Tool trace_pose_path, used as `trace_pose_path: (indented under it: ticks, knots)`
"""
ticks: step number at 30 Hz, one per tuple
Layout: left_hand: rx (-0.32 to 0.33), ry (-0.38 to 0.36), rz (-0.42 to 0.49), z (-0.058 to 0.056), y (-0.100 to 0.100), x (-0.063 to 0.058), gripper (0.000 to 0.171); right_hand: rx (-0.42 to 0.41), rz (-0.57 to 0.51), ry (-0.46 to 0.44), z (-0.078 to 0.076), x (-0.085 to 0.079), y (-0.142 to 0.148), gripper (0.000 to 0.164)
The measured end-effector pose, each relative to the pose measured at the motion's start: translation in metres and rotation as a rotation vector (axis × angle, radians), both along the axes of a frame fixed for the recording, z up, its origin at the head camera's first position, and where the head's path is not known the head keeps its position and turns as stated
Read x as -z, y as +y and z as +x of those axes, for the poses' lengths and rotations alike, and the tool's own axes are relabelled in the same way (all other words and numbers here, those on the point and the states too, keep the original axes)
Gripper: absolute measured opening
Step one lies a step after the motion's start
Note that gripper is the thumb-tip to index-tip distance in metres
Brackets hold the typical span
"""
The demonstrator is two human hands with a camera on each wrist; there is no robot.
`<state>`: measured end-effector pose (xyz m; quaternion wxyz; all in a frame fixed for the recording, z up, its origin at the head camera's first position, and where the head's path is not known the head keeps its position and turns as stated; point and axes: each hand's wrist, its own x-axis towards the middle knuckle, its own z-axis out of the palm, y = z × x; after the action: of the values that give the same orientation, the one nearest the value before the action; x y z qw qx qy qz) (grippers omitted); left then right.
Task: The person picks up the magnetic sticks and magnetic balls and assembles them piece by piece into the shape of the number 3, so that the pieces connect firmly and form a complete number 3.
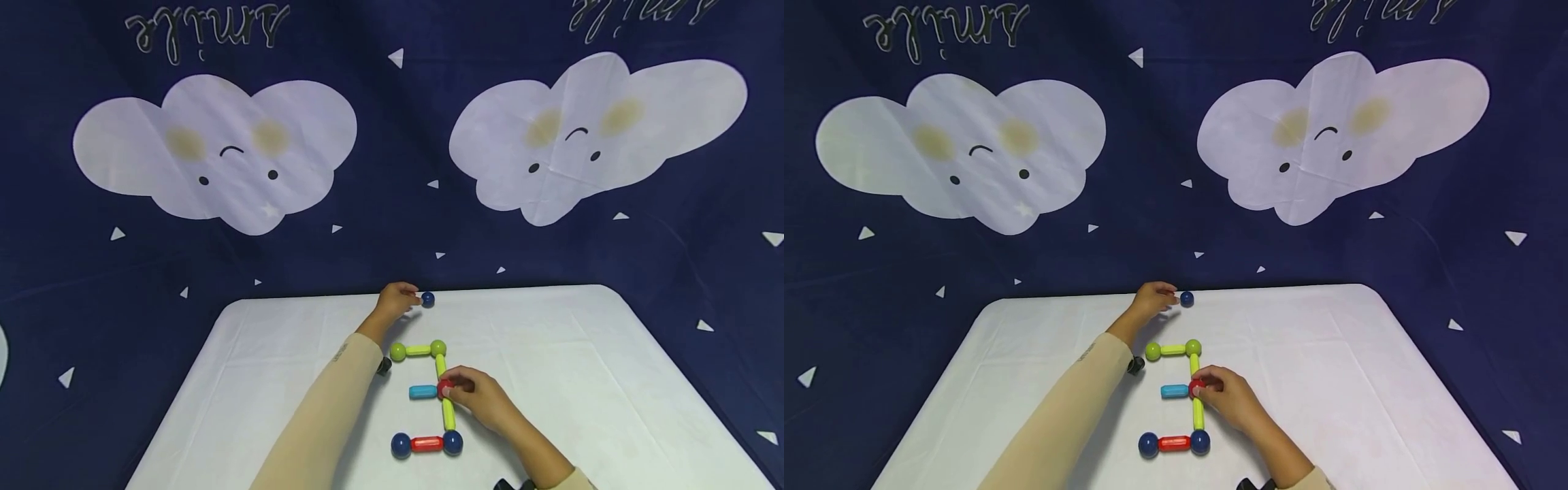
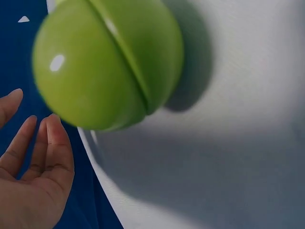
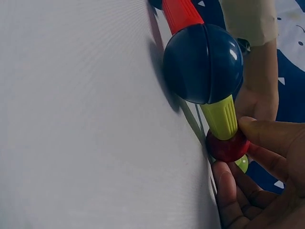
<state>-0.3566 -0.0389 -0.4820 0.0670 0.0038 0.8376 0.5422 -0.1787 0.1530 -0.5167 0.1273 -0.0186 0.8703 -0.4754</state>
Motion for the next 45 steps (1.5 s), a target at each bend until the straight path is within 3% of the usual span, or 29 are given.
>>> trace_pose_path:
  ticks: [14,35,45]
  knots:
    - [-0.006,-0.001,-0.153,-0.002,0.012,0.007,0.036,-0.006,0.008,0.017,0.004,-0.001,0.002,0.021]
    - [0.021,0.035,-0.147,-0.007,0.019,0.013,0.035,-0.013,0.001,0.019,0.002,0.002,0.002,0.022]
    - [0.015,0.059,-0.222,-0.01,0.022,0.014,0.028,-0.009,-0.009,0.023,0.001,0.002,0.002,0.021]
